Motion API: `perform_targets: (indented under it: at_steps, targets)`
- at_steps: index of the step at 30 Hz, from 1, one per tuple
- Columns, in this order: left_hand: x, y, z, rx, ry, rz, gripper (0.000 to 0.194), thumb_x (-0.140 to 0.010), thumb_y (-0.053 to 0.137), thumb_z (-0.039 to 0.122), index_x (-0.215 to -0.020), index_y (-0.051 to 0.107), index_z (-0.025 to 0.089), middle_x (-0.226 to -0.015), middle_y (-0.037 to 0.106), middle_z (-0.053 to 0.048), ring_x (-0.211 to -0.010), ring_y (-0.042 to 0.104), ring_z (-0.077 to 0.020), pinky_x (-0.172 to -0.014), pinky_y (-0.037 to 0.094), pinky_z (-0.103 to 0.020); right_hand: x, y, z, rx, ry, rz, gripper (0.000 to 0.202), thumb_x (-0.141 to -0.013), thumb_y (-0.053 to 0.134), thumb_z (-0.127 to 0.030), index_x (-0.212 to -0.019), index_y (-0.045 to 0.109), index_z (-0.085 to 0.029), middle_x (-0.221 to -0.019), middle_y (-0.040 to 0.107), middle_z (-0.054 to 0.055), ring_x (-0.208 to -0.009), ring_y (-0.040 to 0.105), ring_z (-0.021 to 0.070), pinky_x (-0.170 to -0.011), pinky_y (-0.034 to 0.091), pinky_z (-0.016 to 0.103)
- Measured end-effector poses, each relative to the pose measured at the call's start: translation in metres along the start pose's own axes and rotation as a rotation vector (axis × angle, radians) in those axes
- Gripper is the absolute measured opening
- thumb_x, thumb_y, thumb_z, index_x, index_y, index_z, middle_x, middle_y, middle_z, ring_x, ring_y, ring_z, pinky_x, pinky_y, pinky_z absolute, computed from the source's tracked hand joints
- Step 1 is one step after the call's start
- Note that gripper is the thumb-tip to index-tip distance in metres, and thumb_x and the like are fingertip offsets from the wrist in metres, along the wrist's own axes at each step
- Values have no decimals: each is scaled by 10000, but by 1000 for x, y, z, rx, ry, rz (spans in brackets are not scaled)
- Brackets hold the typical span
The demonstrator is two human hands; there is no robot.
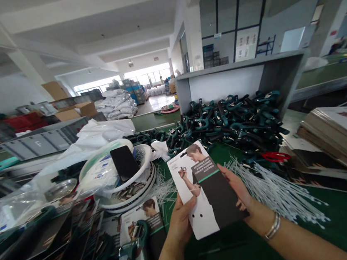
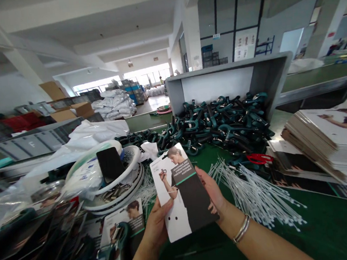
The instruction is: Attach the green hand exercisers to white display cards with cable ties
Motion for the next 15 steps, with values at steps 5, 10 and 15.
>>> perform_targets:
  at_steps: [5, 10, 15]
  targets:
    - [1, 1, 1, -44, 5, 0, 583, -620, 759, 232, -1162, 558, 157, -913, 686, -81, -764, 653, -229, -694, 488, -315, 2, -15, 1, -25, -12, 67, 709, -840, 180, -690, -1062, 606, -168, -907, 689, 98, -890, 639, 218, -770, 483, 366]
    - [1, 5, 2, -49, 23, -13, 587, -625, 756, 223, -1173, 555, 162, -1007, 671, -97, -832, 645, -243, -731, 485, -327, -2, -33, -9, 146, -125, 172, 613, -876, 220, -623, -1250, 492, -220, -1095, 638, 97, -1031, 584, 221, -847, 457, 397]
    - [2, 6, 13, -194, 114, 51, 631, -621, 756, 214, -1210, 534, 178, -1053, 664, -94, -915, 620, -250, -808, 462, -340, 11, -14, -61, 984, -602, 183, 408, -818, 538, -432, -1198, 554, -285, -1336, 468, 73, -1253, 374, 264, -1016, 296, 458]
Point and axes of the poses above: each hand's wrist, its own x-axis away from the middle knuckle, its own y-axis out of the palm, z = x × y, the point moved 10 cm from there along -x, towards the middle knuckle
